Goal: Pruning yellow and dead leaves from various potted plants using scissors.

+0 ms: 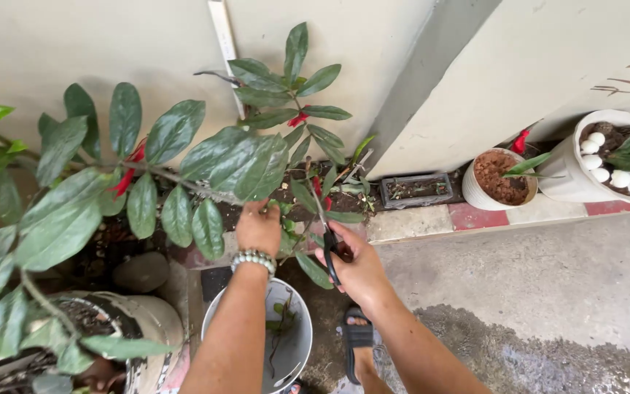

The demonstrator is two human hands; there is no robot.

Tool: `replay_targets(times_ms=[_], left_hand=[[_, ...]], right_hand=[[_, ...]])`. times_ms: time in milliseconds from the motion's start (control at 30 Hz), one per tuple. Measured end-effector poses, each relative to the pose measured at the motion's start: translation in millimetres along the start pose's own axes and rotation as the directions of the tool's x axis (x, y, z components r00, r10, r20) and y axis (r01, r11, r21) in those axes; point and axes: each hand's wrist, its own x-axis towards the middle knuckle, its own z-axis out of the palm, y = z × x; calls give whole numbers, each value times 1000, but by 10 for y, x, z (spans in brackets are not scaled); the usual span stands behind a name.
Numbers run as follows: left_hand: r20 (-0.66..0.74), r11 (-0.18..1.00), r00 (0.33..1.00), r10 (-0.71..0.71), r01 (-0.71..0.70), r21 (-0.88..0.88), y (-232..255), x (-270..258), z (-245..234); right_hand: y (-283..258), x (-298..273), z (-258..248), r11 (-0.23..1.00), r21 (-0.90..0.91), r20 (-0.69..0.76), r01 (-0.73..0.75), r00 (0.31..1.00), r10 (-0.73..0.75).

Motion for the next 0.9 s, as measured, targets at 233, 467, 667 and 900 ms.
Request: replay_targets(times_ms=[233, 467, 667, 900], left_hand=[[-42, 985, 999, 21, -28, -171, 246, 542, 261], [-131, 925, 991, 26, -73, -373, 546, 1097, 500], [-232, 852, 973, 10, -130, -507, 529, 1385, 424], [-324, 738, 946, 8, -224, -636, 625, 1534, 362]], right_hand=[[-505, 491, -42, 991, -130, 108, 0, 994, 14], [-1015, 1032, -28, 992, -121, 221, -15, 974, 42], [-1147, 1515, 97, 975, -155, 320, 157, 942, -101], [-1388, 1558, 196, 997, -25, 266, 66, 962, -57]])
